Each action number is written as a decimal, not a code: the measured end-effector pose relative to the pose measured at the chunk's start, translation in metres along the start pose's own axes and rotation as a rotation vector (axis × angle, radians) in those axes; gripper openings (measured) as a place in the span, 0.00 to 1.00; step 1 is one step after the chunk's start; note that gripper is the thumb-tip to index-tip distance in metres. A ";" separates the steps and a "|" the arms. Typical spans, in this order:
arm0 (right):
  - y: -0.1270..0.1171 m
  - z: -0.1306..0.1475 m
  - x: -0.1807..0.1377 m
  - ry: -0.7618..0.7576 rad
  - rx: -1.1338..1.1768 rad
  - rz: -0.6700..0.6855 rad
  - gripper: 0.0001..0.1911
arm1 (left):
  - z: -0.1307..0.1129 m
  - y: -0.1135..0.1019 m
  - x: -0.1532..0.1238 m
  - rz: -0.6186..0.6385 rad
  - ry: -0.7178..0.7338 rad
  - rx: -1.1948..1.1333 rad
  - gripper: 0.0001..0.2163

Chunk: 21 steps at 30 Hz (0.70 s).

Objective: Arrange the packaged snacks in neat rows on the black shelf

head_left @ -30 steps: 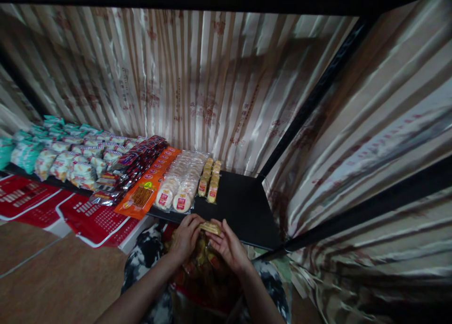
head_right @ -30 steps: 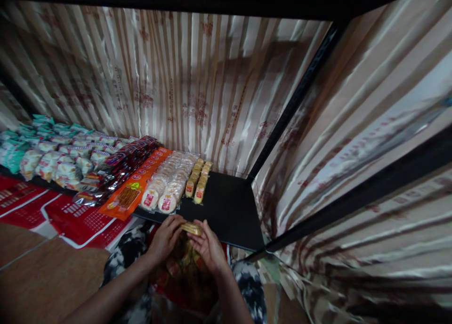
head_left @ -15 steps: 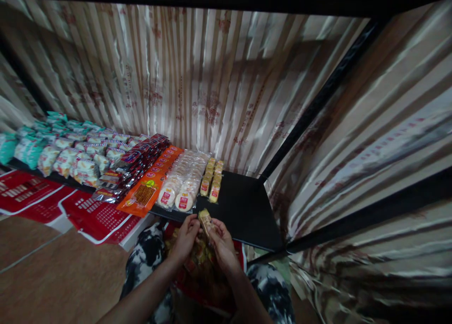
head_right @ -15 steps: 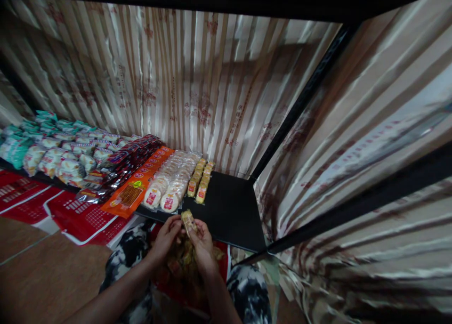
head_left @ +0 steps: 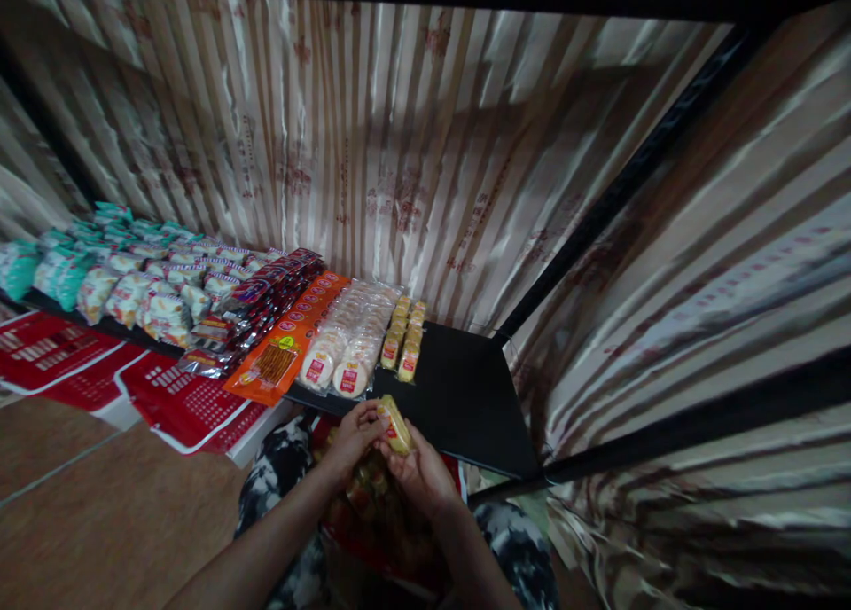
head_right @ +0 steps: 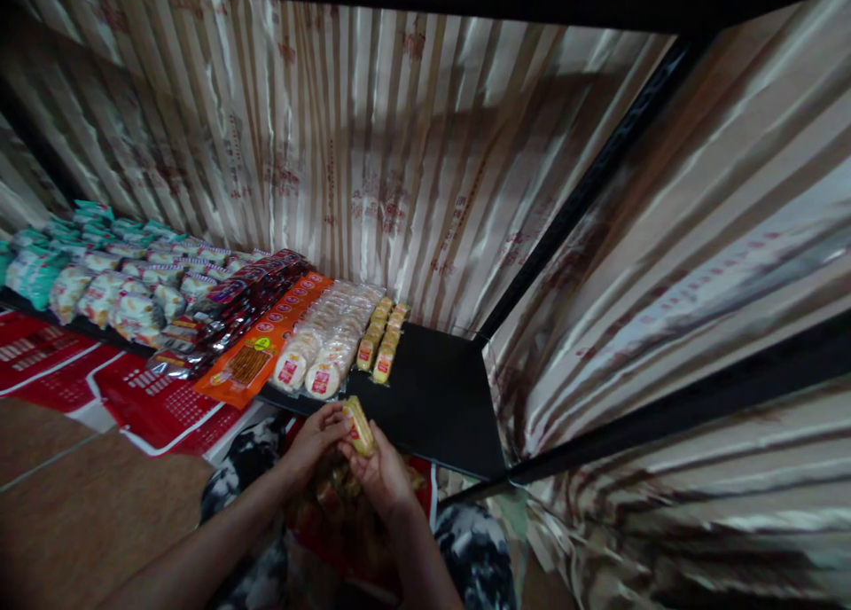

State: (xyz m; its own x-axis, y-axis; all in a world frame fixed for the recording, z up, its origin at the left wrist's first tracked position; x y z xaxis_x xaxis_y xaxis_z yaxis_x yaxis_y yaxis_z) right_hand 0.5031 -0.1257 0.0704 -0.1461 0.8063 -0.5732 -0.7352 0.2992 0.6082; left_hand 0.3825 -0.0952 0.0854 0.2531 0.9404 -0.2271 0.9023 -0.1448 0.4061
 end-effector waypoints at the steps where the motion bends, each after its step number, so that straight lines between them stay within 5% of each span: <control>1: -0.001 0.000 0.001 -0.032 -0.062 -0.016 0.17 | 0.000 0.000 0.001 -0.003 -0.007 0.002 0.26; 6: -0.007 0.005 0.001 -0.282 -0.360 -0.221 0.21 | -0.005 -0.003 0.006 0.030 0.025 0.079 0.24; 15: 0.010 0.013 0.006 -0.431 -0.470 -0.063 0.25 | -0.005 -0.004 0.026 -0.088 0.154 0.262 0.16; 21: -0.003 0.026 0.037 -0.589 -0.699 -0.272 0.18 | -0.013 0.001 0.037 -0.184 0.263 0.538 0.13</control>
State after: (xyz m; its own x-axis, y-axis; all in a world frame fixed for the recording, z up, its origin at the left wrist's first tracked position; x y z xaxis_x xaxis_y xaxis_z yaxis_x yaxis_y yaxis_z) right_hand 0.5173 -0.0834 0.0613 0.3052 0.9384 -0.1618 -0.9519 0.2957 -0.0805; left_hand 0.3877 -0.0567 0.0889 0.0441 0.9990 0.0024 0.9897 -0.0433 -0.1366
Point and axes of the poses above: each hand's wrist, its own x-axis towards the middle knuckle, its own y-axis out of the palm, z = x × y, the point moved 2 cm from there along x, towards the middle knuckle, and after that the axes turned 3 degrees about y, right-handed, at the moved point
